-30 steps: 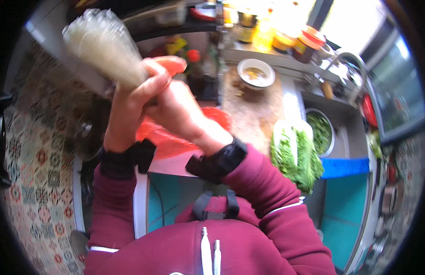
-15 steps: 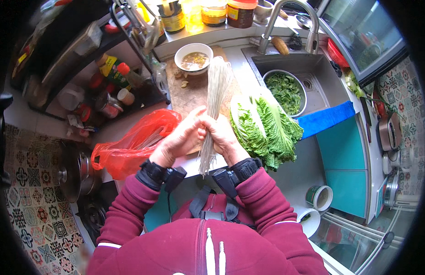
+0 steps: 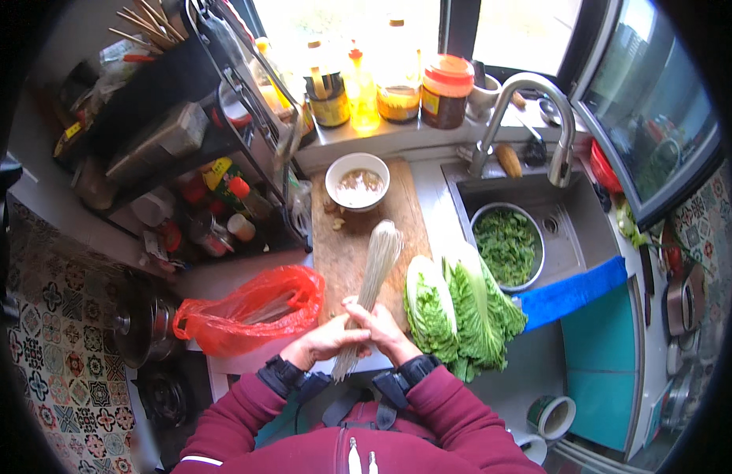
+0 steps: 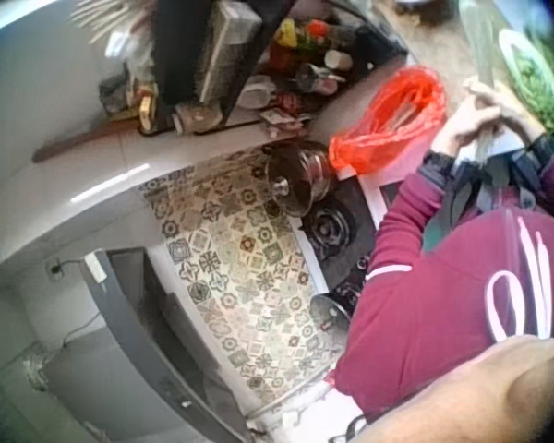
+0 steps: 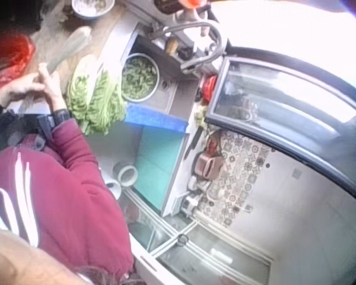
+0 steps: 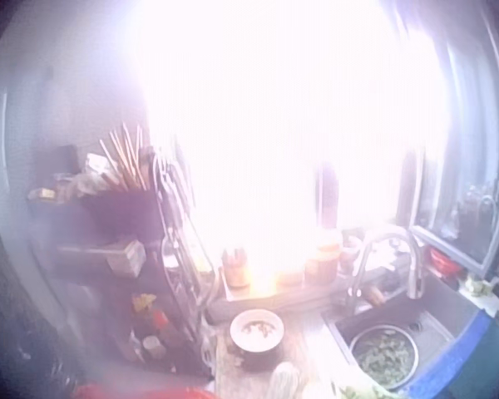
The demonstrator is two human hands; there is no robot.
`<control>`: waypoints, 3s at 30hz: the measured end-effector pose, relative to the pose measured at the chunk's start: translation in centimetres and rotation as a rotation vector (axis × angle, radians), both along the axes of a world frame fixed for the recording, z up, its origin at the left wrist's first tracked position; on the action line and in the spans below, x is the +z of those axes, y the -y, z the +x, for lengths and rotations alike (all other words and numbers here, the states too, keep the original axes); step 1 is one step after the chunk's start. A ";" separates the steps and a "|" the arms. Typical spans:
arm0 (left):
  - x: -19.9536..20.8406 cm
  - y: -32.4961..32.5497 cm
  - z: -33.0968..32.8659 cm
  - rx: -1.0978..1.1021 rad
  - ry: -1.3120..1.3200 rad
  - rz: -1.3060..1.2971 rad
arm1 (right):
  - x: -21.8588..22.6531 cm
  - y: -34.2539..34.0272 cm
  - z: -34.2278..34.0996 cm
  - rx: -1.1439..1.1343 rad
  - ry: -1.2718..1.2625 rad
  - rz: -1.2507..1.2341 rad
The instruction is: The person unpacks a bundle of dried noodles from a red plastic bag and places them into a metal bowl. They then fill a wok with water from the tap, place it on the stove, and cover it with a lid. Finally, they wash leafy greens in a colander under running water.
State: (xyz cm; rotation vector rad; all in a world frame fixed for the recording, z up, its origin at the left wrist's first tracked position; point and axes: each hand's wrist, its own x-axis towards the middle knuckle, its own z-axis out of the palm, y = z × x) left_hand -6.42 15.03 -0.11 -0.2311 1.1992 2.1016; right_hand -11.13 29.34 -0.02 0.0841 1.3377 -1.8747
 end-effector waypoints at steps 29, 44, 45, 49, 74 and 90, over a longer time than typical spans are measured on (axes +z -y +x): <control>-4.0 -1.2 0.6 0.234 0.373 -0.117 | 10.4 -8.8 -11.5 0.105 -1.053 0.299; -6.2 -1.0 1.3 0.270 0.309 -0.014 | 25.4 22.4 -41.8 0.115 -1.623 -0.238; -6.2 -1.0 1.2 0.266 0.303 -0.040 | 25.3 24.5 -42.8 0.127 -1.751 -0.253; -5.5 -0.9 0.7 0.236 0.325 -0.110 | 23.6 30.2 -44.3 0.209 -1.879 -0.165; -6.4 0.3 0.6 0.216 0.438 -0.210 | 21.8 22.7 -38.5 -0.603 -1.884 -0.258; -7.7 0.8 0.7 0.181 0.164 -0.198 | 14.2 -16.3 -16.1 -0.553 -1.603 0.570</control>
